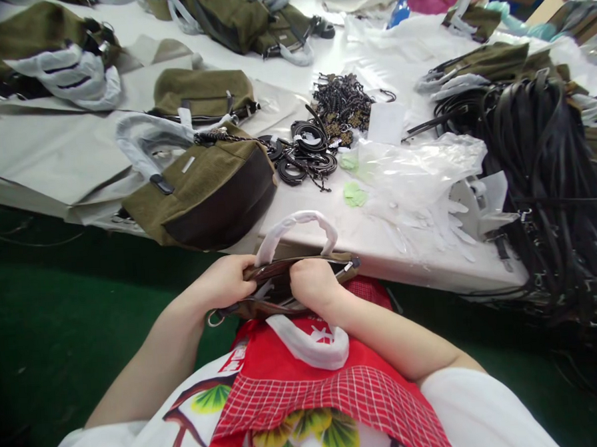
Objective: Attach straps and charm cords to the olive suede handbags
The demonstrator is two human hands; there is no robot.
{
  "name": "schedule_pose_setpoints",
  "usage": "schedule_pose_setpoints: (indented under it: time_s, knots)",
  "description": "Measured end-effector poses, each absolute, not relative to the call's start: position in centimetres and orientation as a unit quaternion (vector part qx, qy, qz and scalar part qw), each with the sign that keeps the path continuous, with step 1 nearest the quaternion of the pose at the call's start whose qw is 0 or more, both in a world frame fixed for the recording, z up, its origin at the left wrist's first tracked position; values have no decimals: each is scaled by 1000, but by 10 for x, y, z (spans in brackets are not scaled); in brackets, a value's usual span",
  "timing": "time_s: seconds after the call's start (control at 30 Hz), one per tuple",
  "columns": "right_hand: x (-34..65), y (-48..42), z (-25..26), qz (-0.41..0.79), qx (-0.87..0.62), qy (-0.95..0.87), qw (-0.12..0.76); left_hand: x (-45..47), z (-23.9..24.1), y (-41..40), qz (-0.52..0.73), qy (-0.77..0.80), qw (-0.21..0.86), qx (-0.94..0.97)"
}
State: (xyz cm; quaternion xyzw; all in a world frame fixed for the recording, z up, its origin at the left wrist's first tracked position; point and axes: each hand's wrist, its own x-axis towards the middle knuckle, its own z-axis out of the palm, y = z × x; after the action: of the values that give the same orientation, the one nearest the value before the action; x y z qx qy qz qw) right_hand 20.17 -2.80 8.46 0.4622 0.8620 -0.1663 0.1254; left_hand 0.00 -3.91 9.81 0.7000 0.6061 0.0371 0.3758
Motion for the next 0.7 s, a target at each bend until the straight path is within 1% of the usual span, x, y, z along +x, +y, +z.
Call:
schedule_pose_setpoints:
  time_s: [0.1, 0.2, 0.27, 0.4, 0.53, 0.63, 0.7]
  knots:
    - [207, -29, 92, -156, 475, 858, 122, 2, 97, -40, 74, 612, 373, 694]
    - [206, -31, 98, -161, 453, 874, 78, 6, 98, -39, 102, 617, 371, 686]
    - [203, -31, 97, -188, 424, 884, 57, 10, 97, -37, 125, 612, 382, 681]
    - [201, -32, 87, -252, 358, 898, 57, 15, 93, -36, 181, 597, 419, 659]
    - [205, -35, 80, -268, 299, 915, 50, 18, 89, -38, 214, 628, 399, 633]
    - [212, -35, 91, -277, 286, 915, 65, 19, 87, -38, 225, 632, 412, 616]
    - [220, -33, 108, -281, 277, 918, 43, 17, 86, -36, 228, 619, 440, 610]
